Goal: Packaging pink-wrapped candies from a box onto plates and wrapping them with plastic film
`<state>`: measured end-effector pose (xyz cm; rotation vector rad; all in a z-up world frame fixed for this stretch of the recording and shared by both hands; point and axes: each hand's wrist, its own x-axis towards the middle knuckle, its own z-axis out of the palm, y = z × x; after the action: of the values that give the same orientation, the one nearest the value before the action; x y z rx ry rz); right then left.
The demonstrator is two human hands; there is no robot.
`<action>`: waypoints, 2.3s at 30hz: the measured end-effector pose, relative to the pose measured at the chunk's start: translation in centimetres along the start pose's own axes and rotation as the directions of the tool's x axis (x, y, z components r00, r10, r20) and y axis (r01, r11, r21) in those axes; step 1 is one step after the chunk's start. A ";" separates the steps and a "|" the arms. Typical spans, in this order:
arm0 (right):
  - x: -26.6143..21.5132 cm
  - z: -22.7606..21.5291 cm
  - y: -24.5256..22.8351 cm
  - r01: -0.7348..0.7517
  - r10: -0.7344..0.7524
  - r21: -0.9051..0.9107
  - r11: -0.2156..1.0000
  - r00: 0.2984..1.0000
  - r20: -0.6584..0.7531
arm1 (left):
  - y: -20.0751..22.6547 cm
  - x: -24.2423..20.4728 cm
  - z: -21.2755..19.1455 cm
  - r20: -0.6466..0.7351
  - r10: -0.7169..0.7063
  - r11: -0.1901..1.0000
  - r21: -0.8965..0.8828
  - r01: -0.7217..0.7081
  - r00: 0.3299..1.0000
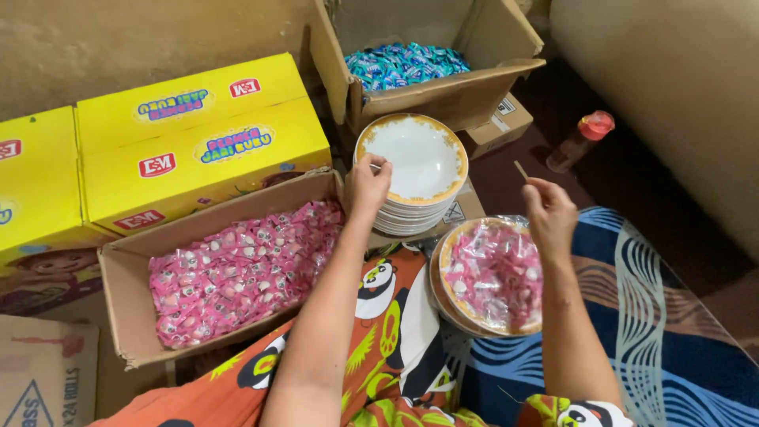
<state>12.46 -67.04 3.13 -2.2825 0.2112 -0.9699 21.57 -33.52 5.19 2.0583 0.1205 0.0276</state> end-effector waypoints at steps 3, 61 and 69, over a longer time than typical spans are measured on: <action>1.5 5.9 -4.5 -0.188 0.116 0.287 0.939 0.962 0.249 | -1.0 1.1 -0.5 -0.239 0.071 0.976 0.217 -0.018 0.968; -3.8 36.8 -40.1 0.498 -0.615 0.482 0.721 0.780 0.115 | -19.6 -2.6 -37.3 -0.576 0.218 0.955 0.292 -0.051 0.788; -15.9 33.9 -55.2 0.432 -0.845 0.786 0.442 0.495 0.203 | -31.7 -23.0 -50.3 -0.816 0.291 0.906 0.403 0.132 0.499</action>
<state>19.20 -1.09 10.06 -1.8063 -1.2696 -0.4687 -7.21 23.19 1.72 2.2749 0.7178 1.2417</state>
